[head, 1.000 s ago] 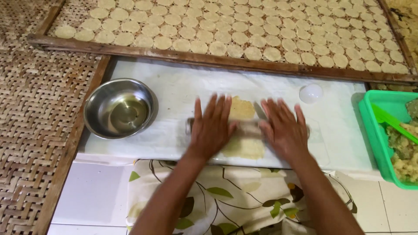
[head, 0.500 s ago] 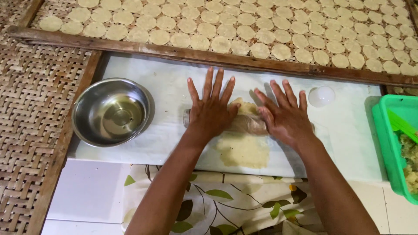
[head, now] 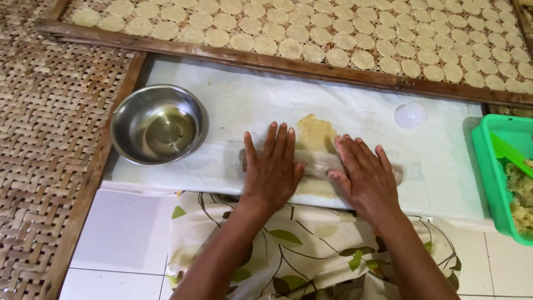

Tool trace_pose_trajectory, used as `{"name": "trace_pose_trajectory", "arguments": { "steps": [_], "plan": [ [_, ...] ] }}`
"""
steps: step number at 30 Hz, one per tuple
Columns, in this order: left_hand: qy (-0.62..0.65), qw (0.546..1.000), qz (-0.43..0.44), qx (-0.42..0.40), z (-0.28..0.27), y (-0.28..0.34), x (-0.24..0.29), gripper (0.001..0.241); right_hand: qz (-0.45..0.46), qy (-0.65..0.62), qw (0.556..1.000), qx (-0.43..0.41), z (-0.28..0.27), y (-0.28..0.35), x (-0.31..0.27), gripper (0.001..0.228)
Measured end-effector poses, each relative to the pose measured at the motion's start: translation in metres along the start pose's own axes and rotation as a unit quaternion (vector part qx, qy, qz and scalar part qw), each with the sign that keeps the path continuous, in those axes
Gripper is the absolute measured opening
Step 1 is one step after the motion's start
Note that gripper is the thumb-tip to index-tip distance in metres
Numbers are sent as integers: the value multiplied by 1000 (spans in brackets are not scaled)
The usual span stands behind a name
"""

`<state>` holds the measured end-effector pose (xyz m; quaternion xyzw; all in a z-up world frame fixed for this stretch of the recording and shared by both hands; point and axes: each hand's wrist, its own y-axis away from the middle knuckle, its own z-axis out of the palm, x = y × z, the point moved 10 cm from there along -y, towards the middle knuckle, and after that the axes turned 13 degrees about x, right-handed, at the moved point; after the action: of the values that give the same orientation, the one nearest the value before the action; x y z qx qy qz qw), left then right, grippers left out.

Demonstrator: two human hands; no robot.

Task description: Rolling out dough and cutting small circular shapes for crackers.

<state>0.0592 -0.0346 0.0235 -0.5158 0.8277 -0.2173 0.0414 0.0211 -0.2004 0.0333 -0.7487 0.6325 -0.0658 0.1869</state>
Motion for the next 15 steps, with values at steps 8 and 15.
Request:
{"name": "trace_pose_trajectory", "arguments": {
  "steps": [8,15],
  "plan": [
    [2,998,46,52,-30,41,16,75,-30,-1,999,30,-17,35,-17,81],
    [31,996,68,42,-21,45,14,75,92,-118,984,-95,5,-19,26,53]
  ]
}}
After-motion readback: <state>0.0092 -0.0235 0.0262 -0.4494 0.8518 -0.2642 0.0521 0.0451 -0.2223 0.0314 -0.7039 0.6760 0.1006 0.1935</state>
